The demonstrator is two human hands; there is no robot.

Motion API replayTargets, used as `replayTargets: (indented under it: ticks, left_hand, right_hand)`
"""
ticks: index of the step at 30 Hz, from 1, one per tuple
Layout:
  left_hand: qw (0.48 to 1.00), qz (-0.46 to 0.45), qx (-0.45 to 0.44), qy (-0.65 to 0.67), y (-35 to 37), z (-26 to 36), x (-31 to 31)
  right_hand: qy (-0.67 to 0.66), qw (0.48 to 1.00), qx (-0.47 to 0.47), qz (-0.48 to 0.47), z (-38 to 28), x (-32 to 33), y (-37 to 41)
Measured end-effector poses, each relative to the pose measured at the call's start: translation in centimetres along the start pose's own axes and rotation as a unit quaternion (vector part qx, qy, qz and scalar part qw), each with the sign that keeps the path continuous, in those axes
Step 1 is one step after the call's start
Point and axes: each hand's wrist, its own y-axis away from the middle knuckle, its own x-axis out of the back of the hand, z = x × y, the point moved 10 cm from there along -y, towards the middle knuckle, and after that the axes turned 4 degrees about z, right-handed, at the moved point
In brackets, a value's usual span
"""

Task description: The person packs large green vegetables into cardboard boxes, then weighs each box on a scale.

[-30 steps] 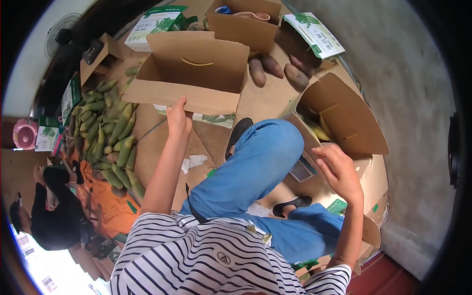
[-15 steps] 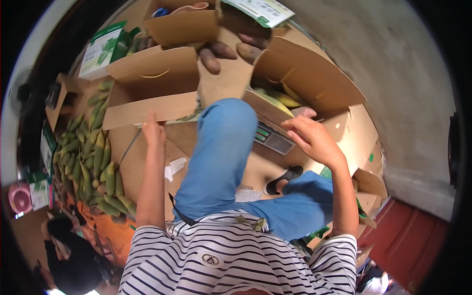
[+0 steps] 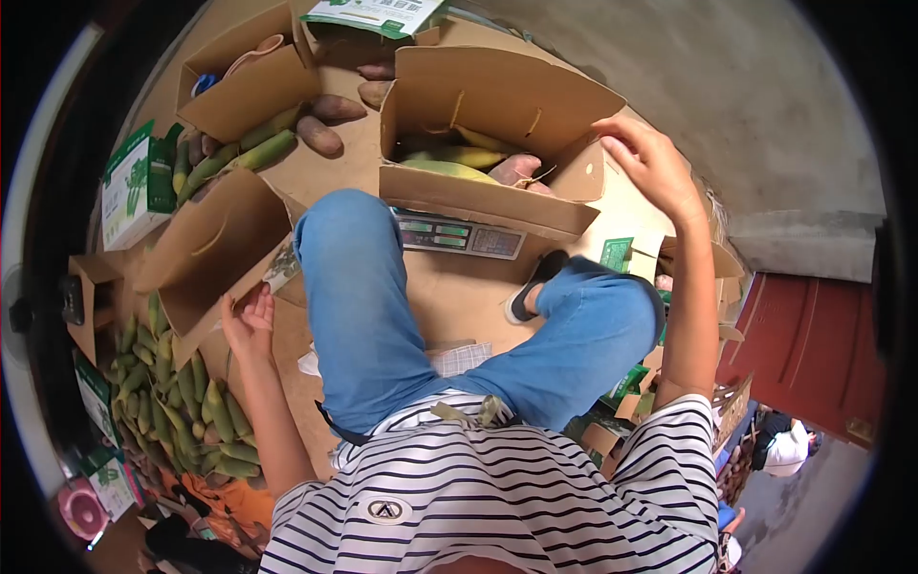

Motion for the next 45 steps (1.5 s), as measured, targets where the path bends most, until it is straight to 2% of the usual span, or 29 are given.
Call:
replayTargets:
  ticks: [2,4,6,8,9,10,12,13,14,16,19,21,22,24,26,27,30,36,43,45]
  left_hand:
    - [0.992,-0.114,0.042,-0.044,5.8,0.1,-6.2]
    - [0.972,-0.170,-0.111,-0.119,10.6,2.7,-12.3]
    - [0.924,-0.242,-0.235,-0.179,15.7,4.7,-18.7]
    - [0.881,-0.278,-0.259,-0.284,17.7,4.0,-24.5]
    - [0.843,-0.298,-0.273,-0.355,19.2,3.1,-28.2]
    - [0.799,-0.317,-0.286,-0.423,19.9,1.7,-31.6]
    - [0.626,-0.339,-0.399,-0.577,18.1,-0.8,-37.4]
    - [0.553,-0.320,-0.392,-0.662,15.5,-2.5,-39.5]
    - [0.472,-0.296,-0.381,-0.738,12.9,-4.2,-41.1]
    - [0.381,-0.299,-0.326,-0.812,9.4,-7.6,-42.7]
    - [0.414,-0.282,-0.152,-0.852,4.3,-11.8,-41.0]
    - [0.414,-0.278,-0.208,-0.842,2.5,-12.2,-41.8]
    - [0.437,-0.298,-0.224,-0.818,2.6,-12.2,-41.9]
    - [0.413,-0.285,-0.186,-0.845,-0.6,-12.6,-40.3]
    - [0.422,-0.292,-0.116,-0.851,-0.3,-13.3,-38.9]
    - [0.449,-0.314,-0.102,-0.830,-1.1,-13.5,-38.6]
    - [0.478,-0.302,-0.077,-0.821,-0.6,-13.7,-38.6]
    - [0.531,-0.333,-0.089,-0.774,0.5,-13.8,-39.8]
    - [0.527,-0.306,-0.081,-0.789,0.3,-13.8,-39.9]
    - [0.525,-0.317,-0.073,-0.787,-0.1,-13.9,-39.7]
  right_hand:
    - [0.014,0.999,-0.030,-0.001,2.9,0.8,0.5]
    - [0.028,0.998,-0.064,-0.010,6.2,1.1,0.9]
    - [0.038,0.994,-0.101,-0.029,10.3,-0.1,1.5]
    - [0.065,0.991,-0.113,-0.005,14.1,-1.7,1.7]
    - [0.074,0.990,-0.122,0.007,15.9,-2.8,1.8]
    - [0.083,0.988,-0.130,0.018,16.9,-3.2,1.9]
    - [0.151,0.966,-0.207,-0.047,17.4,-4.5,2.0]
    - [0.193,0.957,-0.201,-0.081,18.1,-5.7,2.0]
    - [0.175,0.949,-0.231,-0.123,18.6,-6.9,2.3]
    - [0.137,0.927,-0.284,-0.204,19.5,-8.7,2.9]
    - [0.064,0.932,-0.285,-0.215,20.9,-10.6,3.2]
    - [0.024,0.934,-0.293,-0.202,21.7,-11.2,3.5]
    - [-0.006,0.937,-0.301,-0.180,23.2,-12.0,3.6]
    - [-0.096,0.926,-0.326,-0.165,23.5,-12.8,3.7]
    - [-0.062,0.933,-0.313,-0.164,22.9,-12.2,3.3]
    - [-0.025,0.933,-0.316,-0.171,22.8,-11.8,3.3]
    - [0.032,0.948,-0.283,-0.143,21.9,-10.6,2.7]
    - [-0.006,0.961,-0.257,-0.099,22.2,-10.3,2.6]
    - [-0.019,0.962,-0.254,-0.099,22.3,-10.4,2.3]
    - [-0.019,0.964,-0.255,-0.071,22.4,-10.4,2.5]
